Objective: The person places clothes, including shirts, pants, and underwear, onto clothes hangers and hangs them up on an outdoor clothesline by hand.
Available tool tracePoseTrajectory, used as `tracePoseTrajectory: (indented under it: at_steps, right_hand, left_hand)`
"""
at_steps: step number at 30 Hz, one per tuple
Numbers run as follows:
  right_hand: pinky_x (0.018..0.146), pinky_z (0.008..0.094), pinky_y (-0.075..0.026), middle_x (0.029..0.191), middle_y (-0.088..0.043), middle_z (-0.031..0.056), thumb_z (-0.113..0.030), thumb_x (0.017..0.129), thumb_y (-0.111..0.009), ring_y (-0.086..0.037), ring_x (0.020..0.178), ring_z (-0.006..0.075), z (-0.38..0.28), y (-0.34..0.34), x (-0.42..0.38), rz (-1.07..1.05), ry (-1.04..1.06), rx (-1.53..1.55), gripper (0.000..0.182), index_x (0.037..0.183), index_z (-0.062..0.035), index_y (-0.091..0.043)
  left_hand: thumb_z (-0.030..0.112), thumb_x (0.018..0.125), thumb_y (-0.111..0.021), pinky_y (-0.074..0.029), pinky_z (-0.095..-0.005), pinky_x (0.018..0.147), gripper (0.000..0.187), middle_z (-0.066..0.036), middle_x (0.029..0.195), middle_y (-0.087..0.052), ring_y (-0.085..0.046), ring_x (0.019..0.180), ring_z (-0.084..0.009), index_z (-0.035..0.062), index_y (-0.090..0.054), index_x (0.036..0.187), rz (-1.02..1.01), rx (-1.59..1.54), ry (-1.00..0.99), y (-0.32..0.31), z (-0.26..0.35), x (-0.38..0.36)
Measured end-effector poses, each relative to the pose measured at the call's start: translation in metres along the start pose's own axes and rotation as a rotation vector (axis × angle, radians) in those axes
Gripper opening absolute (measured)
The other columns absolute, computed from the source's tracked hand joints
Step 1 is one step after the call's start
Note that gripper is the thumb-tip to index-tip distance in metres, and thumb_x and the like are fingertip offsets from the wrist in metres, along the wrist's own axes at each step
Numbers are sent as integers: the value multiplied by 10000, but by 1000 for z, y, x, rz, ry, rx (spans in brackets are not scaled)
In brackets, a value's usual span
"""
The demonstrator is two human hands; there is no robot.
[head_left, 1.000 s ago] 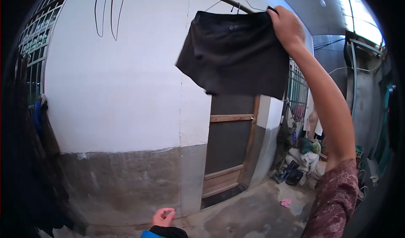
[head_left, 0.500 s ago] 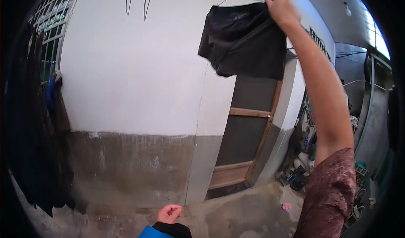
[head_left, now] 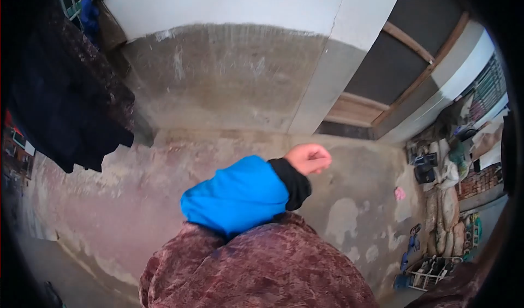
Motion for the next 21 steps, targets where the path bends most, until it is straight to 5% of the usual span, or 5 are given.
tracePoseTrajectory:
  at_steps: [4,9,13,18,21]
  right_hand:
    - [870,398,-409,977,-607,75,-117,645,-749,-537,852,297,-85,-65,-74,-372,54,417,408,1032,-95,-621]
    - [951,408,-410,1049,-620,171,-408,915,-540,-559,1055,336,-185,-173,-122,-789,-373,1212,418,1129,-55,-607]
    - [834,444,-471,1020,-646,215,-498,879,-542,-606,937,370,-253,-246,-117,-952,-414,1575,510,1003,-21,-671]
    - [732,401,-489,882,-663,166,-357,828,-649,-639,829,313,-264,-236,-94,-822,-270,1645,318,891,-48,-682]
    - [742,324,-485,875,-650,120,-161,870,-621,-628,825,230,-235,-210,-85,-175,-651,1768,167,951,-15,-637]
  left_hand:
    - [220,911,-627,-509,-264,711,234,-37,965,-658,-614,842,-111,52,-620,1072,-151,50,164,-23,-27,27]
    - [266,914,-620,-511,-295,773,306,-76,1033,-649,-613,917,-137,39,-594,1118,-319,31,286,-68,-59,30]
    - [280,916,-614,-506,-302,788,330,-85,1057,-641,-608,938,-146,37,-584,1138,-450,24,332,-117,-76,21]
    - [297,920,-606,-500,-311,808,360,-97,1087,-631,-601,965,-156,34,-571,1164,-501,1,325,-126,-74,17]
    - [307,922,-601,-496,-316,820,378,-103,1105,-625,-597,980,-162,33,-563,1179,-464,-15,322,-98,-68,27]
Point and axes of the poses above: each hand's wrist, its own x-axis towards the middle knuckle, its own y-axis out of the back of the hand, z = x × y, the point moved 1 cm from there along x, towards the middle knuckle
